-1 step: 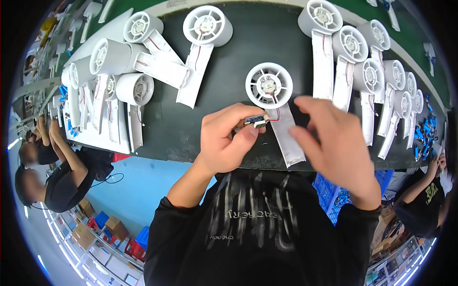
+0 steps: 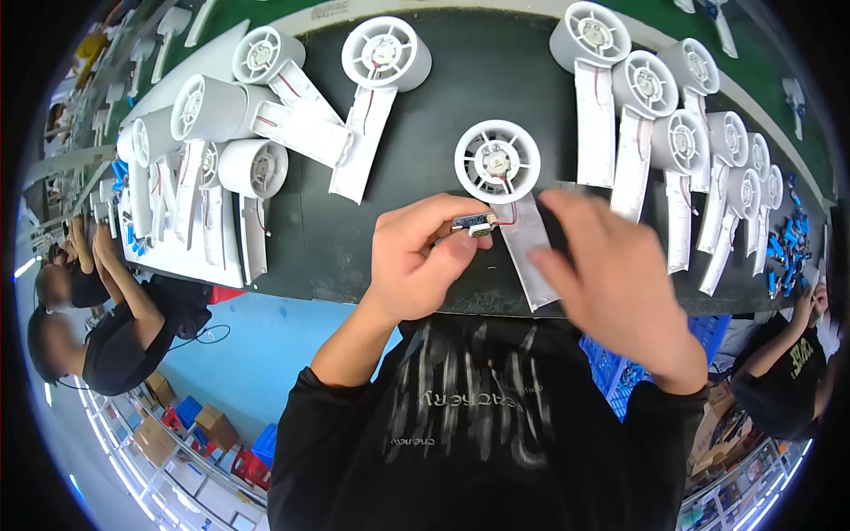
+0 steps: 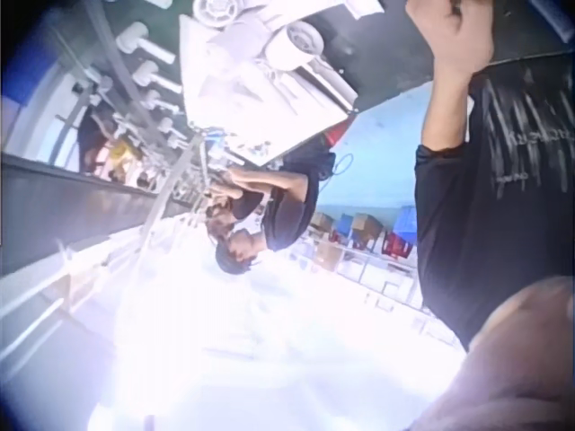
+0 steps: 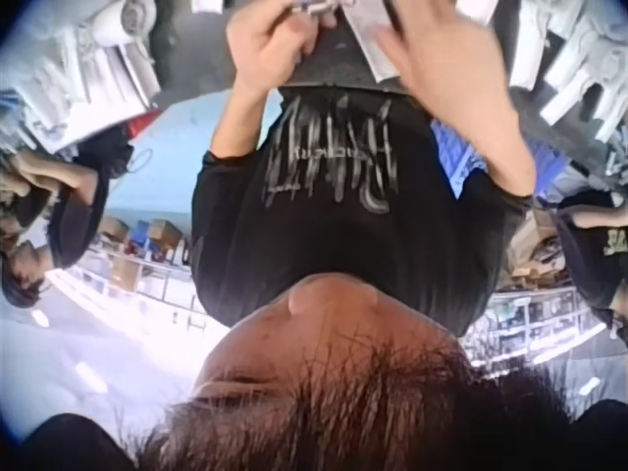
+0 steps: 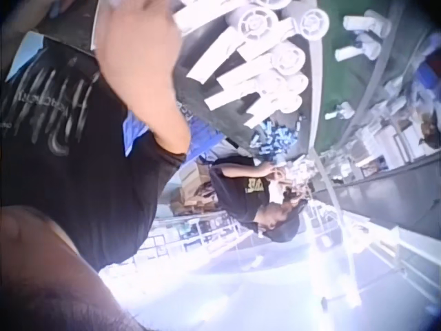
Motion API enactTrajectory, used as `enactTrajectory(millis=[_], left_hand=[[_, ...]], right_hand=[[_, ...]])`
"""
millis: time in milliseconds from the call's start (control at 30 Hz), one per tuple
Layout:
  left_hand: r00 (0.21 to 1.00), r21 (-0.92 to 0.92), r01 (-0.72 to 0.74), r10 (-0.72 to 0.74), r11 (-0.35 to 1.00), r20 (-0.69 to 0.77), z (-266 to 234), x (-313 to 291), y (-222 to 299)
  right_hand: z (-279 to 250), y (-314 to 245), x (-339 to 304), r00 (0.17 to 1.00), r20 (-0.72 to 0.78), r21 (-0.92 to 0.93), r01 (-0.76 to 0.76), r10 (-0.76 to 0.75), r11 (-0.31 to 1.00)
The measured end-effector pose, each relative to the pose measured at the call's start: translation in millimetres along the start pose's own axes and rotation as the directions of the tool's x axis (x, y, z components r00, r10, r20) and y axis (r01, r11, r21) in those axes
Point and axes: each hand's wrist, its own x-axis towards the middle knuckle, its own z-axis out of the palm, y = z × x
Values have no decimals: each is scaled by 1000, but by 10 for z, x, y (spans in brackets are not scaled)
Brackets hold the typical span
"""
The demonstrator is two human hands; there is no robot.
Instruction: Assembling the internal electronic components and housing of portable handheld fans on an industrial assembly line.
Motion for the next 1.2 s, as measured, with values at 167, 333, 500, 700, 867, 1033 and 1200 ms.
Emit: enactTrajectory(millis=[167,333,500,700,867,1033,1200], left_hand=[[965,-378,259,-258,889,55,-90,19,17],[937,-467,334,-342,819,69,-171,194,275],[962,-68,264,-258,962,87,-444,1038,740],[980,55,198,-196,979,-37,-698,2835,419],[951,144,310,-305,940,-56,-879,3579,-528],[960,429,112,-210,896,187,-1367,3776,-677],[959,383,254,-181,888,-216,-2036,4052,-108]], right_hand=[[224,-180,-29,994,46,6,-98,98,995],[206,-151,145,980,-120,359,-104,157,927],[-122,-69,773,917,-333,434,-59,221,899],[-356,510,2454,776,-571,185,-198,269,963],[-33,1131,3022,774,-467,199,-379,428,903],[-573,1113,2032,773,-630,274,137,70,952],[-1261,1504,-1555,340,-940,-21,-70,4,997]])
